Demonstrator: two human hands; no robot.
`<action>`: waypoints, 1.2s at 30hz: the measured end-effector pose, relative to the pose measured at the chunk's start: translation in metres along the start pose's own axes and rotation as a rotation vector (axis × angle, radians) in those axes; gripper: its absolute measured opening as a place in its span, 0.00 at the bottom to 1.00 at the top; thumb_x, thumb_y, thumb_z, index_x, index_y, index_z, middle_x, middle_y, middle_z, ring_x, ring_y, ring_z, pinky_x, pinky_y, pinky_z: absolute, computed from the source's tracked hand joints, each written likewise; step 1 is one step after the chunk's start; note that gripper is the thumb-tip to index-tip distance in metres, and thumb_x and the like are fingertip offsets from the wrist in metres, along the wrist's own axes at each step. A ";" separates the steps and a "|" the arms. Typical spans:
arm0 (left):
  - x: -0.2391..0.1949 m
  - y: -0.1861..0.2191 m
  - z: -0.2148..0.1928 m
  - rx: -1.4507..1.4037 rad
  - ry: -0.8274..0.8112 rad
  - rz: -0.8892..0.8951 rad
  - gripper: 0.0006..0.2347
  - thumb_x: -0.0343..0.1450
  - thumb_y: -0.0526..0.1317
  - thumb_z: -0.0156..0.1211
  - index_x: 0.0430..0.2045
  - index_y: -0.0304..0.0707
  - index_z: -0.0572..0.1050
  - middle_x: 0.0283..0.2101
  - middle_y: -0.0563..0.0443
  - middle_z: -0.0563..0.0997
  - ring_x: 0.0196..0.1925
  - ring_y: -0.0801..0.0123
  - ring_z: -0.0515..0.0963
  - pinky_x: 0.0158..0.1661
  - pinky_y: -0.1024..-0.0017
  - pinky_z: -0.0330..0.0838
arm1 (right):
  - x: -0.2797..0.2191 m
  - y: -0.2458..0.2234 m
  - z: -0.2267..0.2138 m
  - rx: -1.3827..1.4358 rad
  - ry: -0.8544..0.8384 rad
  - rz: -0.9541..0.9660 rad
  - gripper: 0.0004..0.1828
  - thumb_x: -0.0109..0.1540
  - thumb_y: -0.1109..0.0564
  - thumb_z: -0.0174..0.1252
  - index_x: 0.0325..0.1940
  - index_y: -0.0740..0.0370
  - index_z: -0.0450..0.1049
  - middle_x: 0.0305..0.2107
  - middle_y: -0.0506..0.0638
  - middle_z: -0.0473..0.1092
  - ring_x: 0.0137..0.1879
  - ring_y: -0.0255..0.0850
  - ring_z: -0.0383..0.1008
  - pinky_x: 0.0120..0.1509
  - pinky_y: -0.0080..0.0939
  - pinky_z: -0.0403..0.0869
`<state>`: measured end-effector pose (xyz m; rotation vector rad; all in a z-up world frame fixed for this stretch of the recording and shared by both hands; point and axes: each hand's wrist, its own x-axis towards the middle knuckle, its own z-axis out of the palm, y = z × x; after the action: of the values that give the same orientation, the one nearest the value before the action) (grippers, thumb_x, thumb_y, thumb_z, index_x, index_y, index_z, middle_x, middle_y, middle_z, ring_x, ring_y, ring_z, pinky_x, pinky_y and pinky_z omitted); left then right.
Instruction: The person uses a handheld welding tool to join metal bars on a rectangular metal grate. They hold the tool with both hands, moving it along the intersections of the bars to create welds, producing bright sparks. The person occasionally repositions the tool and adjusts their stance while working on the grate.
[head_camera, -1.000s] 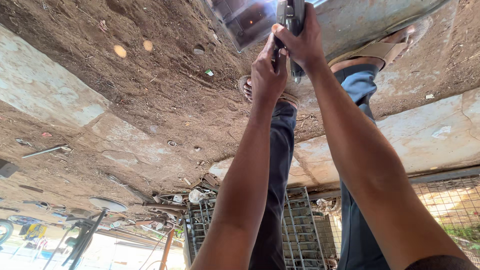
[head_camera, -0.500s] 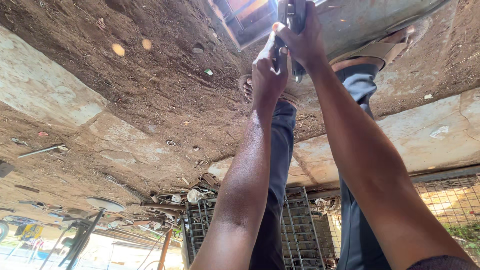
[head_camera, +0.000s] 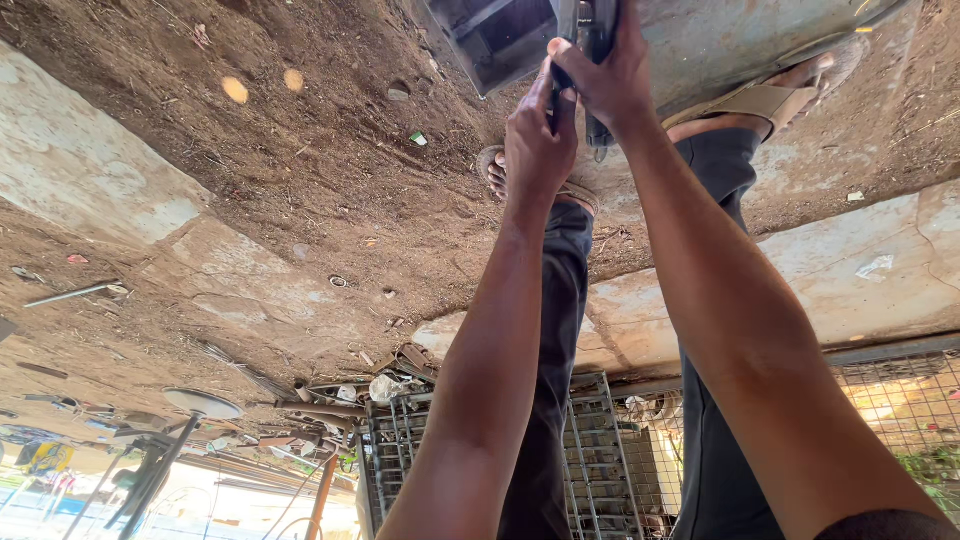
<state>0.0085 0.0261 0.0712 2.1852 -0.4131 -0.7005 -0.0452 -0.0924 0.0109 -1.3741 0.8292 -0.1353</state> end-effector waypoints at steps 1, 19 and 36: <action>-0.001 0.000 0.000 0.012 -0.058 -0.103 0.17 0.78 0.40 0.55 0.57 0.24 0.74 0.41 0.31 0.83 0.42 0.52 0.86 0.42 0.62 0.81 | 0.000 0.002 0.000 0.002 0.012 0.101 0.28 0.67 0.59 0.70 0.64 0.64 0.61 0.42 0.53 0.75 0.41 0.35 0.78 0.39 0.38 0.80; 0.005 -0.001 0.004 0.058 -0.103 -0.063 0.16 0.78 0.36 0.55 0.60 0.26 0.71 0.51 0.32 0.83 0.47 0.51 0.87 0.47 0.62 0.82 | -0.005 0.010 -0.003 -0.175 0.093 -0.137 0.36 0.69 0.52 0.69 0.72 0.63 0.56 0.47 0.58 0.74 0.49 0.43 0.76 0.53 0.44 0.78; 0.024 0.025 0.024 0.012 -0.107 -0.062 0.18 0.79 0.40 0.55 0.62 0.27 0.70 0.54 0.33 0.82 0.53 0.51 0.86 0.52 0.59 0.83 | 0.012 -0.002 -0.028 -0.056 0.167 0.062 0.22 0.68 0.54 0.70 0.58 0.64 0.66 0.36 0.51 0.75 0.39 0.36 0.75 0.46 0.41 0.77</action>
<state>0.0114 -0.0159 0.0695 2.1865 -0.4065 -0.8540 -0.0526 -0.1218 0.0084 -1.4016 1.0206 -0.1822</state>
